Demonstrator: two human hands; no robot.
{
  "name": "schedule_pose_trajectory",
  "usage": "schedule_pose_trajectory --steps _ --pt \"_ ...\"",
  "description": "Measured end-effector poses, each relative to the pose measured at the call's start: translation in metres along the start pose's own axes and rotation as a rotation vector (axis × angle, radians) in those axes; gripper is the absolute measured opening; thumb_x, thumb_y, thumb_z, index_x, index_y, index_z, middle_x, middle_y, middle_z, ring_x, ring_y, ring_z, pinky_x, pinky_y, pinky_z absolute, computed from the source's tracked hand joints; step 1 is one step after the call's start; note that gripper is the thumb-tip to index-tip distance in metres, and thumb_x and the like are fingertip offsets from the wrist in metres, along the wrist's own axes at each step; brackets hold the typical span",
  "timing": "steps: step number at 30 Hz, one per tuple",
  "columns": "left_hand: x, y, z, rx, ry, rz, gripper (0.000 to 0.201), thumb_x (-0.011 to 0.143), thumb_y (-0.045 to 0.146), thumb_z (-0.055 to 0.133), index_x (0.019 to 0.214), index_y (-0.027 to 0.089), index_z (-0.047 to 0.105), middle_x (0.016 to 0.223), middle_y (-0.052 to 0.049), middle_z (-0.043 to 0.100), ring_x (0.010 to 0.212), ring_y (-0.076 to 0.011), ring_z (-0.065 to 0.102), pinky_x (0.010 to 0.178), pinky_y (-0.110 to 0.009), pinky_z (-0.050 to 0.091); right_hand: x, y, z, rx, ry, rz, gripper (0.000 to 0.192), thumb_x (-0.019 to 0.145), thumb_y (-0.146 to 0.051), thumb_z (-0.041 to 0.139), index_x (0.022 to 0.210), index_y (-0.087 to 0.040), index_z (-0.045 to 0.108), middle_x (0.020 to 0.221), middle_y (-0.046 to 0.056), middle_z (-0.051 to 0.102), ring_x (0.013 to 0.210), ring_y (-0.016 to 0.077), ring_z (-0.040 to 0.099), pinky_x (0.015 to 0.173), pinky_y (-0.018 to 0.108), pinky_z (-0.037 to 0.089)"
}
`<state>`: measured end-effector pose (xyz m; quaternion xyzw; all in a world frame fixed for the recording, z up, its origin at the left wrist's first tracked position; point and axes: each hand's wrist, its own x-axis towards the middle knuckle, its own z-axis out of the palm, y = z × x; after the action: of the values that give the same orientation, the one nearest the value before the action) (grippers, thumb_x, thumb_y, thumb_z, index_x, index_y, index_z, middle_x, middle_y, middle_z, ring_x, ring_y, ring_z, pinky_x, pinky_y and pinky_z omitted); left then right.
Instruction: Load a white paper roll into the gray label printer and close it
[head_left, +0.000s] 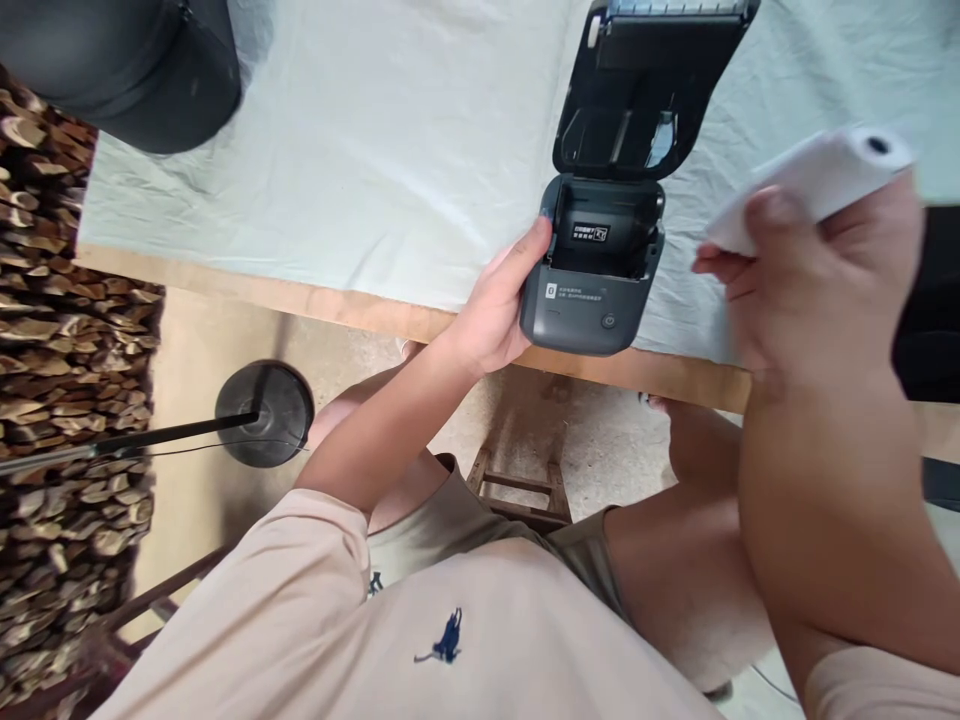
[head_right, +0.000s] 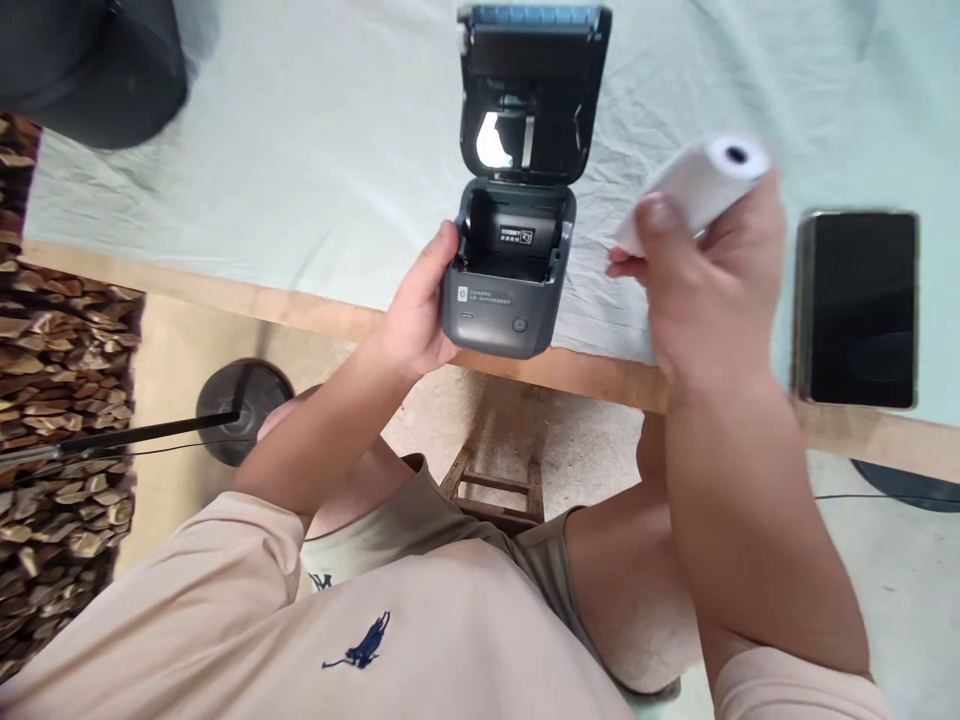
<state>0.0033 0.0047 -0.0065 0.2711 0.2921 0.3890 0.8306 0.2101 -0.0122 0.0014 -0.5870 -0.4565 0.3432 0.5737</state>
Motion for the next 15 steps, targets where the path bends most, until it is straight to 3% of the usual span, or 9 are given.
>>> schedule_pose_trajectory --steps 2,4,7,9,11,13,15 --pt "0.0 0.0 0.0 0.001 -0.015 0.008 0.041 0.1 0.045 0.038 0.113 0.016 0.064 0.105 -0.001 0.073 0.138 -0.0223 0.053 0.111 -0.038 0.052 -0.007 0.005 0.003 -0.17 -0.056 -0.055 0.038 0.075 -0.038 0.065 0.102 -0.02 0.044 0.091 -0.001 0.054 0.074 0.0063 0.059 0.069 0.031 0.057" --pt "0.0 -0.001 0.0 -0.003 -0.015 0.014 0.042 0.101 0.045 0.037 0.113 0.016 0.064 0.104 -0.001 0.073 0.139 -0.022 0.052 0.112 -0.038 0.052 -0.013 0.007 0.004 -0.391 -0.081 -0.139 0.037 0.076 -0.037 0.064 0.106 -0.02 0.048 0.102 0.002 0.057 0.087 0.0088 0.059 0.079 0.033 0.057" --pt "0.0 0.0 0.002 -0.003 0.003 0.007 0.043 0.102 0.045 0.033 0.114 0.018 0.064 0.104 0.0 0.073 0.139 -0.0211 0.051 0.113 -0.04 0.051 -0.016 0.01 0.004 -0.658 -0.084 -0.197 0.041 0.075 -0.031 0.063 0.114 -0.021 0.053 0.101 0.004 0.062 0.086 0.012 0.058 0.083 0.039 0.055" --pt "0.0 0.001 0.004 -0.003 0.016 0.0 0.042 0.102 0.044 0.034 0.116 0.019 0.063 0.106 0.001 0.073 0.14 -0.0211 0.051 0.114 -0.04 0.05 -0.017 0.009 0.003 -0.698 -0.107 -0.18 0.048 0.072 -0.027 0.065 0.119 -0.021 0.054 0.093 0.002 0.064 0.081 0.0137 0.06 0.085 0.044 0.054" --pt "0.0 0.001 0.005 -0.007 0.029 -0.003 0.04 0.101 0.043 0.035 0.119 0.02 0.062 0.11 0.002 0.072 0.14 -0.0214 0.05 0.114 -0.041 0.05 -0.019 0.003 -0.002 -0.664 -0.14 -0.239 0.056 0.074 -0.029 0.064 0.127 -0.024 0.049 0.102 0.002 0.066 0.092 0.0158 0.064 0.091 0.045 0.054" --pt "0.0 0.0 0.005 -0.013 0.036 -0.002 0.04 0.102 0.043 0.034 0.12 0.021 0.062 0.111 0.002 0.072 0.14 -0.0217 0.051 0.113 -0.041 0.051 -0.019 -0.007 -0.011 -0.616 -0.074 -0.35 0.054 0.08 -0.041 0.059 0.131 -0.028 0.046 0.118 0.002 0.063 0.108 0.0177 0.063 0.094 0.043 0.053" --pt "0.001 0.0 0.004 -0.004 0.025 0.001 0.042 0.102 0.044 0.032 0.119 0.021 0.062 0.111 0.001 0.072 0.138 -0.0218 0.052 0.111 -0.04 0.053 -0.015 -0.014 -0.023 -0.661 0.108 -0.383 0.053 0.084 -0.056 0.052 0.13 -0.029 0.049 0.125 0.002 0.057 0.121 0.0236 0.058 0.098 0.049 0.047"
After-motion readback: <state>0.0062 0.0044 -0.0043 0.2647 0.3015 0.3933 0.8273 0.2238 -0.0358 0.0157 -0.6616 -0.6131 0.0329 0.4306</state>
